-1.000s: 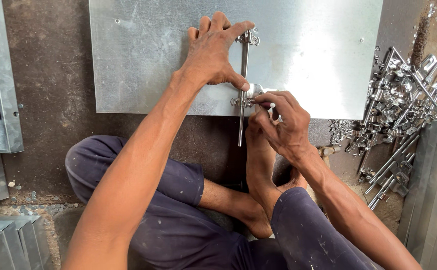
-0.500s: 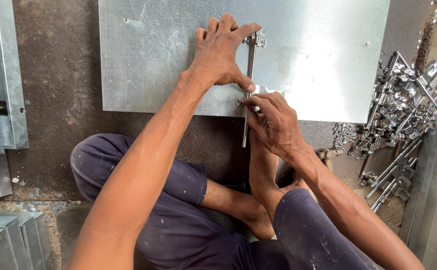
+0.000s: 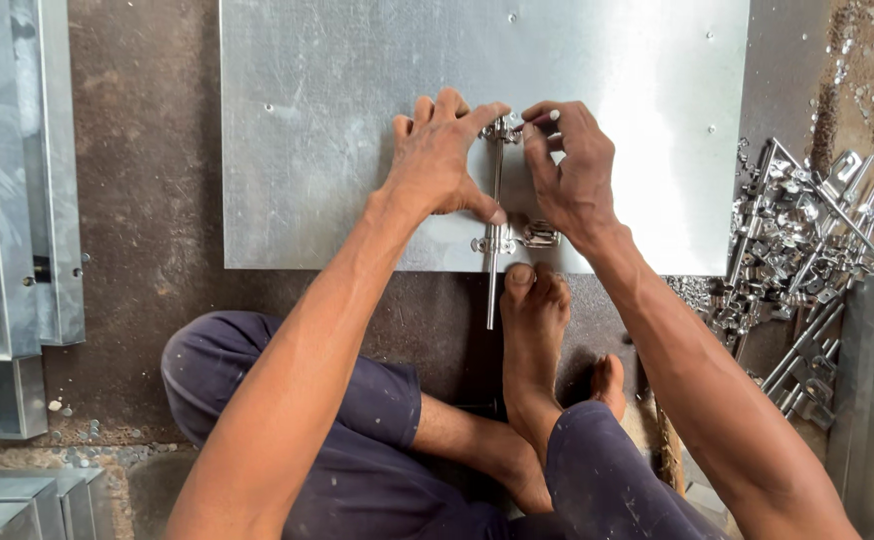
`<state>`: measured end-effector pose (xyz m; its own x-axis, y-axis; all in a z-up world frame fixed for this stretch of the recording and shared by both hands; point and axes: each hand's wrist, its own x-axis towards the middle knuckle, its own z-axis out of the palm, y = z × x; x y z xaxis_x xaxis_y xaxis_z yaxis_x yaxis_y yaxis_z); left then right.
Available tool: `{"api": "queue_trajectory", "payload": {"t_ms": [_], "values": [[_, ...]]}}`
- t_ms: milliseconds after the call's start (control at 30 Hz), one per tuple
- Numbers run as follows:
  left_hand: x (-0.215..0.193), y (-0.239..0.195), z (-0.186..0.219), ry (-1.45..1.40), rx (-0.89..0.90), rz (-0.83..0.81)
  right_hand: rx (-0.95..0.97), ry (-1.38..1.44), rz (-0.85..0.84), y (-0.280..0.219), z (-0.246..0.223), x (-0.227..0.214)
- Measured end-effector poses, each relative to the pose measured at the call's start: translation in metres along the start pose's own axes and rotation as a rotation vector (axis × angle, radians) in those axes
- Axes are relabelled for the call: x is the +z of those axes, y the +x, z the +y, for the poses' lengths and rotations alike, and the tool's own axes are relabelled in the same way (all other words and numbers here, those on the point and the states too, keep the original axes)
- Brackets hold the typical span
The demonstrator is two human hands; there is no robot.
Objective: The person assembles metal components by positioning a latch mechanism on a large metal plate, hammering rivets or pins into place, and then attaching the completed panel to a larger metal box structure.
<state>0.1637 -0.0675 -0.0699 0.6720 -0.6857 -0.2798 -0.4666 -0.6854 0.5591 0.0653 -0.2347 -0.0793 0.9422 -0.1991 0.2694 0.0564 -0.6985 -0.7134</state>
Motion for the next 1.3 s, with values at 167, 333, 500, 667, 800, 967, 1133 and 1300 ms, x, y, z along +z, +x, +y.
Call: {"api": "queue_trajectory", "payload": {"t_ms": [167, 333, 500, 667, 800, 967, 1133, 1300], "values": [[0.005, 0.004, 0.001, -0.039, -0.038, 0.013, -0.006, -0.041, -0.012, -0.002, -0.002, 0.001], [0.005, 0.004, 0.001, -0.056, -0.038, 0.024, -0.041, -0.023, -0.026, -0.003, -0.002, -0.001], [0.005, 0.003, 0.0, -0.052, -0.038, 0.031, -0.046, -0.046, -0.047, -0.003, 0.002, -0.004], [0.007, 0.006, -0.002, -0.063, -0.033, 0.053, -0.066, -0.044, -0.03, 0.0, 0.0, 0.007], [0.011, 0.007, -0.004, -0.078, -0.028, 0.055, -0.124, -0.081, -0.079, 0.002, -0.006, 0.009], [0.012, 0.007, -0.005, -0.086, -0.018, 0.083, -0.18, -0.152, -0.097, 0.005, -0.007, 0.01], [0.003, 0.001, 0.003, -0.124, -0.035, 0.092, -0.13, -0.002, -0.086, 0.001, -0.005, 0.003], [-0.003, -0.031, 0.021, -0.165, -0.04, 0.149, 0.919, -0.108, -0.195, -0.044, -0.027, -0.07]]}}
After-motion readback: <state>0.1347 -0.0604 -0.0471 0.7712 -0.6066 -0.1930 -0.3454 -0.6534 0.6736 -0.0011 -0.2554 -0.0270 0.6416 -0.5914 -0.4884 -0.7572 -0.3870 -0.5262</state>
